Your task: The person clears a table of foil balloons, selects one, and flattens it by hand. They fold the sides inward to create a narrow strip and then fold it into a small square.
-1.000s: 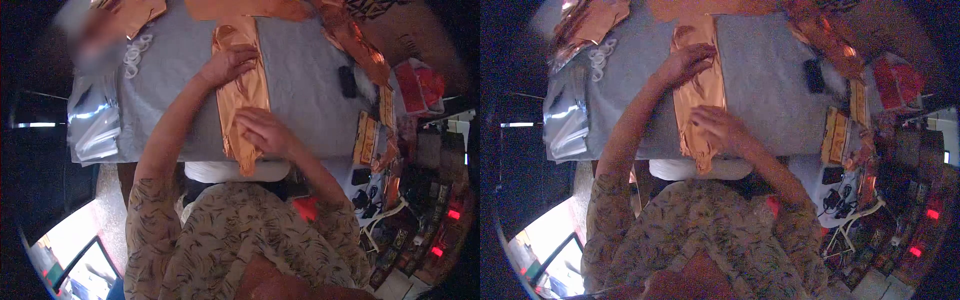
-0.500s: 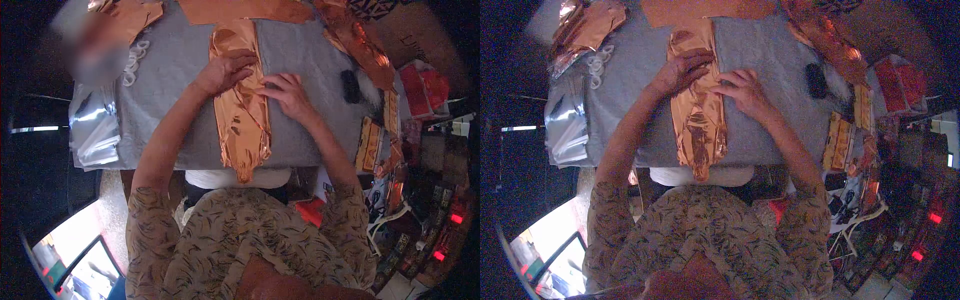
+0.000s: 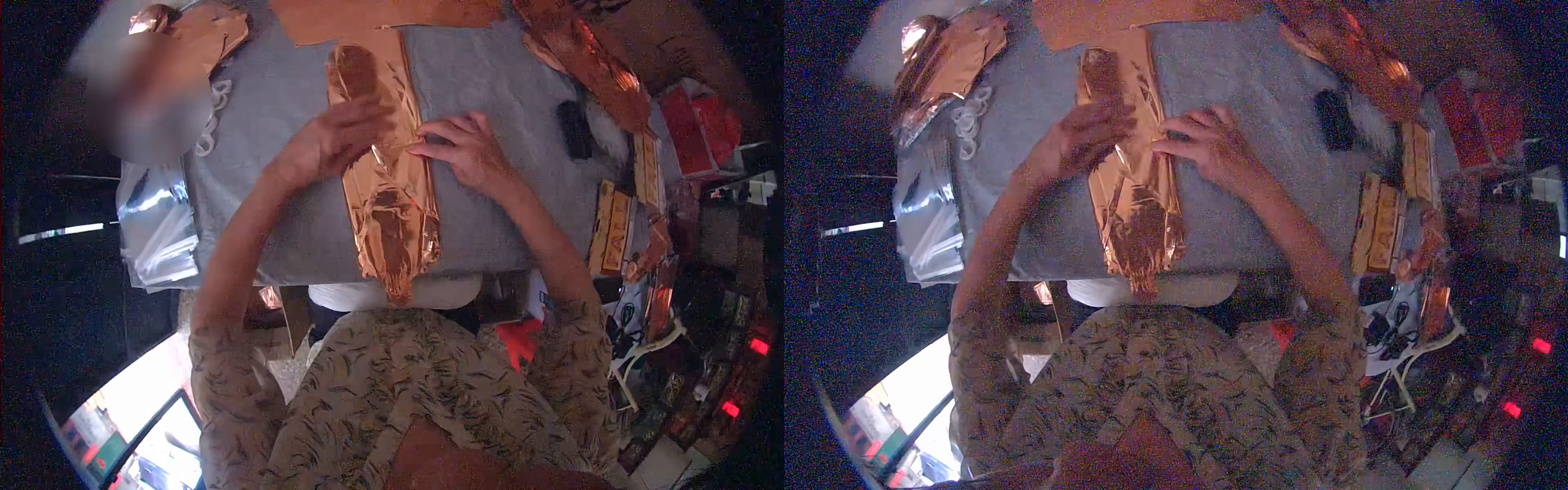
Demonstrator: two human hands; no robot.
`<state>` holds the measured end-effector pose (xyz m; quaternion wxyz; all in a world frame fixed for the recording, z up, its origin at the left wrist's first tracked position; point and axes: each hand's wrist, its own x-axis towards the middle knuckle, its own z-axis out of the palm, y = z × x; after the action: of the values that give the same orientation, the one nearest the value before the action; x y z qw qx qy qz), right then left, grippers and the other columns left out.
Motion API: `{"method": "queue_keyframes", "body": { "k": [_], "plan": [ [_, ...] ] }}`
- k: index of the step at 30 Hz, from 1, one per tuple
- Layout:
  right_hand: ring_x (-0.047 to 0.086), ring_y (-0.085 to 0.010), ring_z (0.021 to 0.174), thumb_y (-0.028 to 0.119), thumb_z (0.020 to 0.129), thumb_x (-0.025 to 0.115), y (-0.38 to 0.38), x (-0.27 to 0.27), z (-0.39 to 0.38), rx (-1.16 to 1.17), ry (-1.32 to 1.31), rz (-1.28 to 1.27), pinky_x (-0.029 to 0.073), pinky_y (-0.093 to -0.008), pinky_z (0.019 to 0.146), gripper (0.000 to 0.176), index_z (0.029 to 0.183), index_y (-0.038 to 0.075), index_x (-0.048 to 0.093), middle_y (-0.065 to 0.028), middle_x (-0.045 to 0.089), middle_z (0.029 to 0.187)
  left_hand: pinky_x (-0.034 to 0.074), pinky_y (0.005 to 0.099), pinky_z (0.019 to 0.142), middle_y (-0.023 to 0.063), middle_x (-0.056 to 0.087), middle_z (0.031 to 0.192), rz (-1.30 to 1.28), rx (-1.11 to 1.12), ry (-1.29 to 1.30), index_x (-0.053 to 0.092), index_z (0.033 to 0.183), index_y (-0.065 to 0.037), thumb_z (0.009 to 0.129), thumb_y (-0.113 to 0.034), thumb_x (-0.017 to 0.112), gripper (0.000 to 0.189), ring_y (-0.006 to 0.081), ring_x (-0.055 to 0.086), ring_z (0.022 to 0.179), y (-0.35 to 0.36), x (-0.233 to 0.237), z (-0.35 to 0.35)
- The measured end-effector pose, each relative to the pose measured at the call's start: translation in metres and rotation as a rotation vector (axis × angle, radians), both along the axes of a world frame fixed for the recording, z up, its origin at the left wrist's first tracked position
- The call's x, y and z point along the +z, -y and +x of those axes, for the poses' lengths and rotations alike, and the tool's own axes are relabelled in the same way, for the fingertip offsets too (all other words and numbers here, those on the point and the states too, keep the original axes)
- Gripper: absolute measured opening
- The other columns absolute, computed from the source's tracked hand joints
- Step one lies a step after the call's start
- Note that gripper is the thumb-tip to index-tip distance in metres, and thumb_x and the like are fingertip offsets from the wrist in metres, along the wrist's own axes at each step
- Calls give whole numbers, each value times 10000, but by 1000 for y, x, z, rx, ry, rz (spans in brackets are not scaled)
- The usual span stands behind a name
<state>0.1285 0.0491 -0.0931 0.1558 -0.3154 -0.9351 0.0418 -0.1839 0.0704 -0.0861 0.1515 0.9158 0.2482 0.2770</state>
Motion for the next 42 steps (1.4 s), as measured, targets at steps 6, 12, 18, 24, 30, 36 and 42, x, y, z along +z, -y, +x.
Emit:
{"method": "queue_keyframes", "body": {
  "k": [6, 12, 18, 24, 30, 36, 42],
  "plan": [
    [554, -223, 1244, 11, 796, 595, -3, -5, 1, 17, -2, 17, 350, -486, 1068, 527, 1234, 278, 716, 12, 610, 1357, 384, 415, 1204, 59, 545, 1496, 170, -72, -371, 627, 1353, -72, 861, -142, 668, 499, 280, 460, 1434, 24, 11, -9],
    [557, -222, 1234, 23, 803, 595, 0, 3, 0, 15, 19, 21, 353, -473, 1060, 513, 1233, 278, 711, 11, 611, 1354, 366, 405, 1218, 91, 517, 1519, 171, -66, -451, 550, 1419, -14, 878, -177, 589, 566, 292, 450, 1441, 34, 19, -19],
    [591, -206, 1157, -46, 830, 565, -4, -3, -4, 3, -39, 61, 352, -437, 1014, 527, 1223, 266, 724, 22, 639, 1301, 385, 401, 1204, 170, 497, 1516, 254, -141, -599, 508, 1438, 24, 900, -176, 544, 575, 312, 474, 1419, 37, 34, -22],
    [594, -216, 1150, -19, 841, 581, -4, 5, -7, -4, -19, 54, 355, -437, 1011, 484, 1214, 255, 722, 13, 655, 1274, 420, 406, 1171, 188, 529, 1462, 281, -157, -667, 470, 1468, 8, 887, -142, 566, 608, 327, 503, 1387, 42, 31, -9],
    [590, -222, 1152, 0, 820, 614, 0, 2, -6, -26, -75, 32, 355, -435, 1009, 471, 1204, 248, 728, 13, 658, 1273, 415, 439, 1170, 176, 524, 1474, 87, -71, -363, 540, 1413, -27, 821, -137, 669, 615, 346, 496, 1389, 52, 11, -4],
    [584, -212, 1153, 50, 830, 667, 6, 12, -11, -58, -81, -5, 347, -420, 1006, 415, 1207, 214, 723, 21, 662, 1274, 433, 450, 1144, 165, 595, 1416, -159, -63, -16, 627, 1327, -38, 816, -132, 683, 523, 330, 545, 1343, 53, 1, -8],
    [649, -270, 1031, 227, 844, 783, 10, 6, -20, -187, -271, -144, 390, -507, 997, 209, 1034, 141, 769, -60, 739, 1050, 481, 393, 1014, 200, 735, 1096, -780, 302, 248, 675, 1214, 27, 1055, -332, 504, 428, 249, 674, 1099, 54, -3, -18]
  ]
}}
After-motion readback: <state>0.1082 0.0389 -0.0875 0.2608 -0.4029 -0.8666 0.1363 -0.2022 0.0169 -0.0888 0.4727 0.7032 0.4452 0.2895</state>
